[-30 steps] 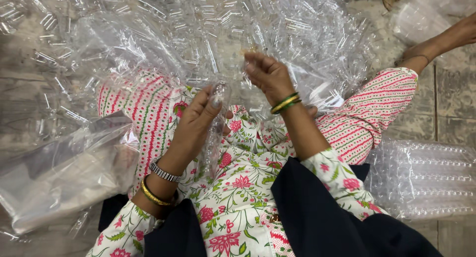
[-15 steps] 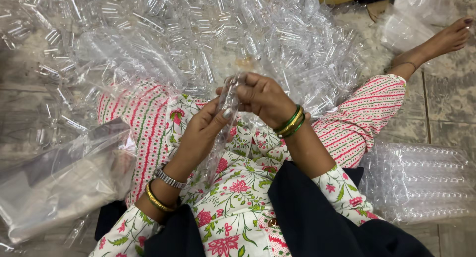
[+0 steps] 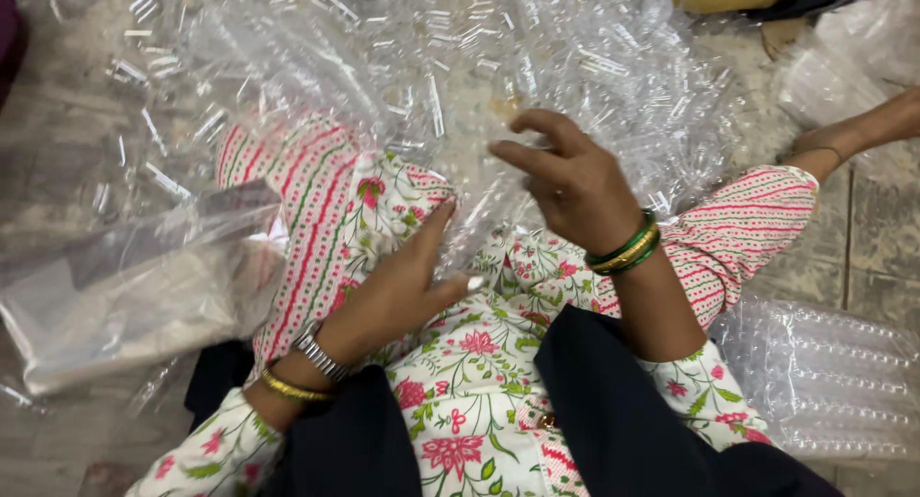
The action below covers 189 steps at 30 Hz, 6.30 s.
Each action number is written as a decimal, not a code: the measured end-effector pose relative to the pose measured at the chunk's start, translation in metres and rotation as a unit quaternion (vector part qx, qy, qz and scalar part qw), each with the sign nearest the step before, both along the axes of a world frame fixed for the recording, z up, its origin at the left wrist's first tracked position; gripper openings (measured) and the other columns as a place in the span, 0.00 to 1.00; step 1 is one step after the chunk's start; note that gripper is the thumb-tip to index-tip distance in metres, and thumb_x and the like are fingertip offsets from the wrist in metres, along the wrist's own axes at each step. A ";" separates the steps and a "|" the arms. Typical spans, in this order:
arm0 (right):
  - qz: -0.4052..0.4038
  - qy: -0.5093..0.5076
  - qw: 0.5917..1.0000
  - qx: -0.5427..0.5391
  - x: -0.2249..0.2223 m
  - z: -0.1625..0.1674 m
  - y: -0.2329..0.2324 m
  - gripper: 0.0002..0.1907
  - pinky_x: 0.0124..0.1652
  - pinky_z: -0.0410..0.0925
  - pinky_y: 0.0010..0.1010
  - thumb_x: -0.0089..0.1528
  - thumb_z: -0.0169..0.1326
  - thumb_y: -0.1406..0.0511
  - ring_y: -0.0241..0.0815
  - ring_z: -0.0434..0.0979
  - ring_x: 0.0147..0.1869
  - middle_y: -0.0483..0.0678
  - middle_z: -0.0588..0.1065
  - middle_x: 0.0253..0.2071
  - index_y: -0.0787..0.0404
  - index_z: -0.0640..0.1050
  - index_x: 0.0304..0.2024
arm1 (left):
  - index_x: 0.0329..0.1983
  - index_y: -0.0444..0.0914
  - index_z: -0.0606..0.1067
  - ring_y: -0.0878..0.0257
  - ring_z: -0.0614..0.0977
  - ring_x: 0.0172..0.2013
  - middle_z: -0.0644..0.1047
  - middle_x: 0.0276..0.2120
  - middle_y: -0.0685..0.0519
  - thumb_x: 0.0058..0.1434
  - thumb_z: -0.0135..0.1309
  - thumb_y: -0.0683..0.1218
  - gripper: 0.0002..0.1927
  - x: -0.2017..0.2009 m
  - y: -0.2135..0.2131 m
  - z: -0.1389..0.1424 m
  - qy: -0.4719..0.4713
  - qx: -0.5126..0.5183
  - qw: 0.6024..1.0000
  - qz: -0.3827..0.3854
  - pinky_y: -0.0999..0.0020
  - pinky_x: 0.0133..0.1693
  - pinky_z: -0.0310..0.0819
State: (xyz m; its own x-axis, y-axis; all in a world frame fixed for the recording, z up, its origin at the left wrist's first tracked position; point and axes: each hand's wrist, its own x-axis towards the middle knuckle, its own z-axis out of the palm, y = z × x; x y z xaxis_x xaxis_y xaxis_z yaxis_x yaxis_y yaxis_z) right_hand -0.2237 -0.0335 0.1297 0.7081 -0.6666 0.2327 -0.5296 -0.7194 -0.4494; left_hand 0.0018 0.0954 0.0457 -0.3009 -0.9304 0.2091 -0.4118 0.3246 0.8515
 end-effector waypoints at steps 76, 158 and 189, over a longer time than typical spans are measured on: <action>0.068 -0.011 0.918 -0.390 0.092 0.053 -0.085 0.12 0.38 0.70 0.40 0.61 0.62 0.66 0.46 0.77 0.40 0.51 0.73 0.62 0.61 0.72 0.27 | 0.46 0.37 0.80 0.50 0.84 0.44 0.83 0.43 0.44 0.53 0.61 0.36 0.15 0.105 -0.068 0.085 -0.215 -0.265 0.913 0.224 0.56 0.47 0.79; -0.061 0.167 0.983 0.041 -0.041 0.042 0.047 0.32 0.34 0.73 0.40 0.56 0.66 0.58 0.47 0.83 0.37 0.48 0.82 0.40 0.51 0.73 0.63 | 0.54 0.32 0.75 0.49 0.82 0.47 0.80 0.49 0.42 0.47 0.70 0.46 0.31 -0.017 -0.043 0.078 -0.012 -0.081 0.995 0.051 0.61 0.44 0.79; -0.250 -0.805 0.443 0.305 -0.359 -0.074 0.184 0.41 0.63 0.66 0.46 0.57 0.59 0.62 0.51 0.74 0.64 0.54 0.76 0.61 0.64 0.61 0.70 | 0.69 0.32 0.59 0.60 0.78 0.54 0.75 0.56 0.47 0.58 0.60 0.39 0.37 -0.329 -0.125 0.061 0.215 0.324 0.857 -0.339 0.64 0.55 0.77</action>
